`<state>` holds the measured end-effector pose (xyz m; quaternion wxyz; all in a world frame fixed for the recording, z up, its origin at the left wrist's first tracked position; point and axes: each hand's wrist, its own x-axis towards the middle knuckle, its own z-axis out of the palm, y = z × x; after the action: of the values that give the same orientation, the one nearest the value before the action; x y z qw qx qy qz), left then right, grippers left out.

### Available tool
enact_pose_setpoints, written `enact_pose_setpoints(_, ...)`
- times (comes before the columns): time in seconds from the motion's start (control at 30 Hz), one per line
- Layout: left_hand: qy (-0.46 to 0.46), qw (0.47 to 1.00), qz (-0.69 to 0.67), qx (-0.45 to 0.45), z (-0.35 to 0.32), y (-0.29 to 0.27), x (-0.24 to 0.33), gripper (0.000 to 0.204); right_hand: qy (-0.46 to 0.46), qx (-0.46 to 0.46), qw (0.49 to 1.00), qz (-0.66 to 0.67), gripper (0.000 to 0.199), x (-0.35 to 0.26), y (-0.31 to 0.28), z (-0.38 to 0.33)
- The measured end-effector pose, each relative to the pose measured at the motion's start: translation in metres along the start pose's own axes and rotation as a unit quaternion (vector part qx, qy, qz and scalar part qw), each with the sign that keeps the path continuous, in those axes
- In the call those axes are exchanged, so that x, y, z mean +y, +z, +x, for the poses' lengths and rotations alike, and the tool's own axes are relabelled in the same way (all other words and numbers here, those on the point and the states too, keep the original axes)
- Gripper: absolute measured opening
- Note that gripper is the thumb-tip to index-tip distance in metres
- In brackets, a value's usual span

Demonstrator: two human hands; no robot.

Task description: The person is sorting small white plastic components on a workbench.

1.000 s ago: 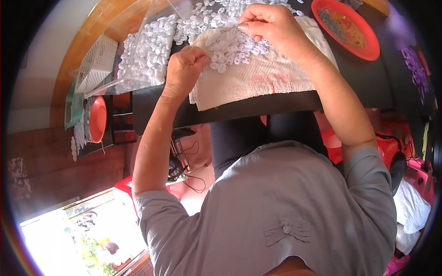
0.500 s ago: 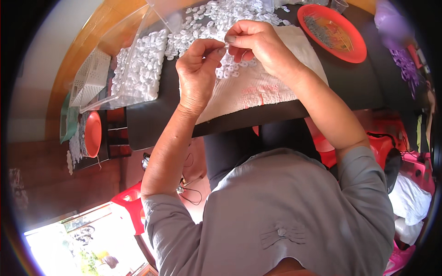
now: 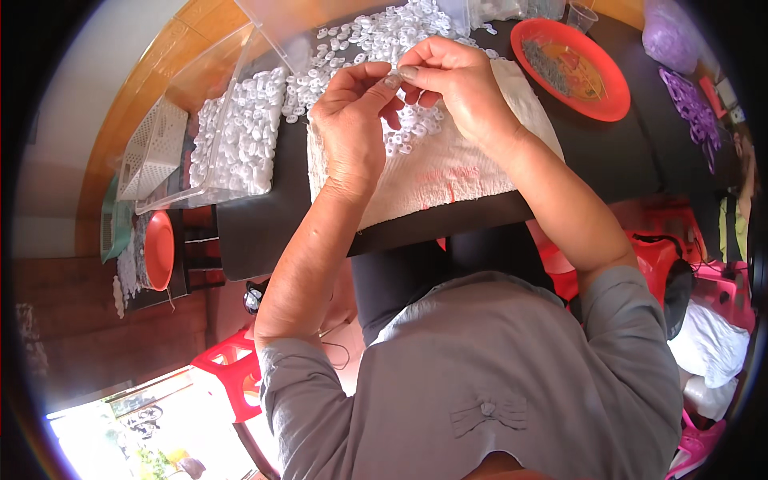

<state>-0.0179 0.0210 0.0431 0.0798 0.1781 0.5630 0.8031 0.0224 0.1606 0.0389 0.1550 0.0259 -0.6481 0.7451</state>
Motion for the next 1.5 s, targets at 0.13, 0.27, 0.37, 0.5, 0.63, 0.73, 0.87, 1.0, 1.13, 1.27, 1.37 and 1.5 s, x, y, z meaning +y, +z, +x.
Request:
enact_pose_setpoints(0.13, -0.08, 0.997, -0.022, 0.006, 0.002, -0.002, -0.001, 0.011, -0.026, 0.026, 0.999, 0.012, 0.004, 0.001, 0.005, -0.001)
enact_pose_setpoints(0.27, -0.123, 0.99, -0.064, -0.009, 0.003, -0.006, -0.005, 0.012, -0.024, 0.035, 0.999, 0.001, 0.003, 0.003, 0.007, -0.001)
enact_pose_setpoints(0.37, -0.124, 0.989, -0.077, -0.005, 0.004, -0.01, -0.01, 0.012, -0.045, 0.015, 0.999, -0.019, 0.005, 0.012, 0.005, -0.001)
enact_pose_setpoints(0.5, -0.11, 0.991, -0.079, 0.0, 0.003, -0.013, -0.011, 0.011, -0.053, 0.025, 0.998, -0.035, 0.005, 0.014, 0.008, -0.001)
enact_pose_setpoints(0.63, -0.12, 0.987, -0.106, 0.002, 0.004, -0.015, -0.01, 0.011, -0.047, 0.008, 0.999, -0.016, 0.006, 0.011, 0.01, -0.003)
enact_pose_setpoints(0.73, -0.108, 0.988, -0.114, 0.003, 0.003, -0.017, -0.007, 0.012, -0.037, 0.02, 0.998, -0.036, 0.007, 0.007, 0.009, -0.003)
enact_pose_setpoints(0.87, -0.113, 0.987, -0.113, 0.008, 0.002, -0.019, -0.005, 0.013, -0.029, 0.021, 0.997, -0.067, 0.008, 0.004, 0.006, -0.001)
enact_pose_setpoints(1.0, -0.12, 0.987, -0.108, -0.001, 0.002, -0.019, -0.006, 0.011, -0.025, 0.002, 0.996, -0.085, 0.008, 0.008, 0.006, -0.001)
enact_pose_setpoints(1.13, -0.115, 0.988, -0.098, -0.003, 0.0, -0.017, -0.006, 0.01, -0.061, -0.001, 0.988, -0.141, 0.008, 0.007, 0.007, -0.002)
enact_pose_setpoints(1.27, -0.115, 0.989, -0.097, -0.008, -0.001, -0.018, -0.006, 0.009, -0.078, 0.008, 0.985, -0.154, 0.007, 0.008, 0.008, -0.002)
enact_pose_setpoints(1.37, -0.117, 0.988, -0.096, -0.01, 0.0, -0.016, -0.006, 0.008, -0.083, 0.021, 0.982, -0.169, 0.007, 0.008, 0.006, -0.002)
enact_pose_setpoints(1.5, -0.116, 0.989, -0.092, -0.014, -0.001, -0.017, -0.006, 0.008, -0.096, 0.023, 0.979, -0.179, 0.006, 0.011, 0.007, -0.001)
